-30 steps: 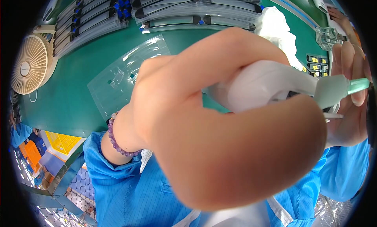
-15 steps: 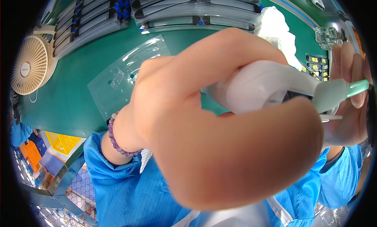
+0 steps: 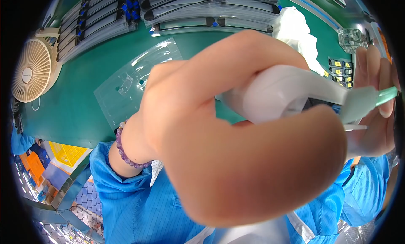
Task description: The person cleans the screen of a handheld device with a cleaning cloth and swab, then applies a screen protector and a battery cover to the device, using a plastic scraper to smooth the protector.
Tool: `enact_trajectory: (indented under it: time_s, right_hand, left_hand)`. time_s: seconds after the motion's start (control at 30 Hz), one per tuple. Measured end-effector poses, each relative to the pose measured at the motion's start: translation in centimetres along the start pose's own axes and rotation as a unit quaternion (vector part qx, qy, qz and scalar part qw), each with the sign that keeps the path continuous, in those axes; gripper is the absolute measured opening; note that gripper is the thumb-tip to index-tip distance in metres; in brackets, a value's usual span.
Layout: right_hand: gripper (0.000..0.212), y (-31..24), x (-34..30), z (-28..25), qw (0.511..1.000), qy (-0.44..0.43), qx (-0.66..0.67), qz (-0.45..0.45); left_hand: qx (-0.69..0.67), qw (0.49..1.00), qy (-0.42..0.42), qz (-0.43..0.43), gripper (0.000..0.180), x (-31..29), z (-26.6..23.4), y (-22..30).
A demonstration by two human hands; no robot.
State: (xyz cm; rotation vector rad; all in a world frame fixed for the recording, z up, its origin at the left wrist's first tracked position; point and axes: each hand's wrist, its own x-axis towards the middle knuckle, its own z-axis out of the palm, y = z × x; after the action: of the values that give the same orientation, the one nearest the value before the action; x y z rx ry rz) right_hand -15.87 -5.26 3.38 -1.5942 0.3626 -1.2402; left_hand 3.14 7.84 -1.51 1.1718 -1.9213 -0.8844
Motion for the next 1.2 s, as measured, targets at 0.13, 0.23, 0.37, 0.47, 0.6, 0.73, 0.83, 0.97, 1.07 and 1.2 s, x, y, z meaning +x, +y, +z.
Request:
enact_trajectory:
  time_s: [0.13, 0.23, 0.37, 0.47, 0.6, 0.73, 0.83, 0.97, 1.07, 1.2]
  right_hand:
    - [0.030, 0.0, -3.3, -6.9, 1.000, -0.005, 0.004, 0.007]
    - [0.030, 0.0, -3.7, -7.7, 1.000, 0.006, -0.007, 0.011]
    - [0.038, -1.9, -4.3, -4.0, 0.962, 0.040, -0.264, -0.051]
    - [0.044, -0.7, -6.1, -4.8, 0.935, -0.039, -0.294, -0.193]
    - [0.038, -2.0, -5.9, -4.2, 0.857, -0.173, -0.450, -0.184]
    - [0.036, -2.3, -5.6, -4.0, 0.849, -0.186, -0.458, -0.189]
    - [0.037, -2.5, -5.3, -4.5, 0.843, -0.215, -0.452, -0.194]
    - [0.038, -2.1, -5.8, -4.1, 0.847, -0.205, -0.451, -0.191]
    - [0.038, -1.9, -6.1, -3.8, 0.858, -0.173, -0.448, -0.184]
    - [0.038, -2.7, -6.0, -3.8, 0.856, -0.201, -0.453, -0.146]
  left_hand:
    - [-0.090, 0.993, 0.049, -0.062, 0.070, -0.5, -1.2, -0.4]
    - [-0.130, 0.991, 0.022, -0.025, 0.066, 2.5, 0.0, -1.3]
    - [0.003, 0.999, 0.014, 0.052, 0.056, 2.5, -0.9, 1.4]
    - [-0.021, 0.997, 0.004, 0.078, 0.056, 3.3, -0.6, 0.6]
    - [-0.048, 0.994, -0.001, 0.095, 0.056, 3.5, -0.5, 0.4]
    - [-0.057, 0.993, -0.015, 0.098, 0.056, 3.5, -0.8, 0.6]
    - [-0.052, 0.993, -0.041, 0.093, 0.056, 3.5, -1.3, 0.8]
    - [-0.058, 0.988, -0.056, 0.134, 0.061, 3.4, -0.9, -0.4]
    - [-0.102, 0.985, -0.013, 0.137, 0.068, 3.4, -0.6, -0.2]
    - [-0.111, 0.987, -0.031, 0.110, 0.069, 3.4, -0.6, 0.0]
